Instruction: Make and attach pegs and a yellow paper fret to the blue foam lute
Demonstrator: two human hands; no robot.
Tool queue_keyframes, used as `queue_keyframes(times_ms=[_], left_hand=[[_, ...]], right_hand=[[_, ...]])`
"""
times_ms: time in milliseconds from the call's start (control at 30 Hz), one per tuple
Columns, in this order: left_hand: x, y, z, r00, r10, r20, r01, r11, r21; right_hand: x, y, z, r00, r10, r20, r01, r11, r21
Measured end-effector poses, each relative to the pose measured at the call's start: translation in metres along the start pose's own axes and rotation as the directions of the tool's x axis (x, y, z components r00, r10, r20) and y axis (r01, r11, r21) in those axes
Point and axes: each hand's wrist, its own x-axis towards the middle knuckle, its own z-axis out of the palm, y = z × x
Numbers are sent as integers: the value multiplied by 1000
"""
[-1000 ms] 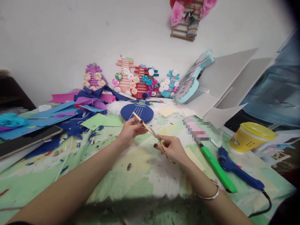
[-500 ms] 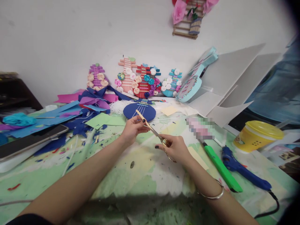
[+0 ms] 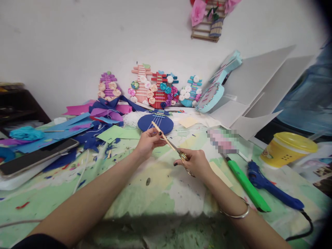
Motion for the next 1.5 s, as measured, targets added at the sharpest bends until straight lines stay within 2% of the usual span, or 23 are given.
queue_keyframes(times_ms=[533,700,867,1100,1333,1500], left_hand=[[-6,-1,5,997,13,80,-17,999,51],[-8,-1,7,994,-8,106,1,998,58],[-10,1,9,996,-32,86,29,999,45],[-10,1,10,995,-43,93,39,998,44],[-9,0,9,994,-31,107,27,999,41],[-10,2,9,992,4,123,-9,999,43]], right_hand=[[-2,-6,-3,995,81,-63,-78,996,46],[-2,-5,-2,996,78,-48,-77,997,21],[-2,-3,-1,998,42,-43,-42,999,-15],[-1,-1,0,997,50,-57,-49,999,16],[-3,-4,-1,995,98,-31,-93,987,128],[-1,-2,-2,973,227,-40,-206,936,287]])
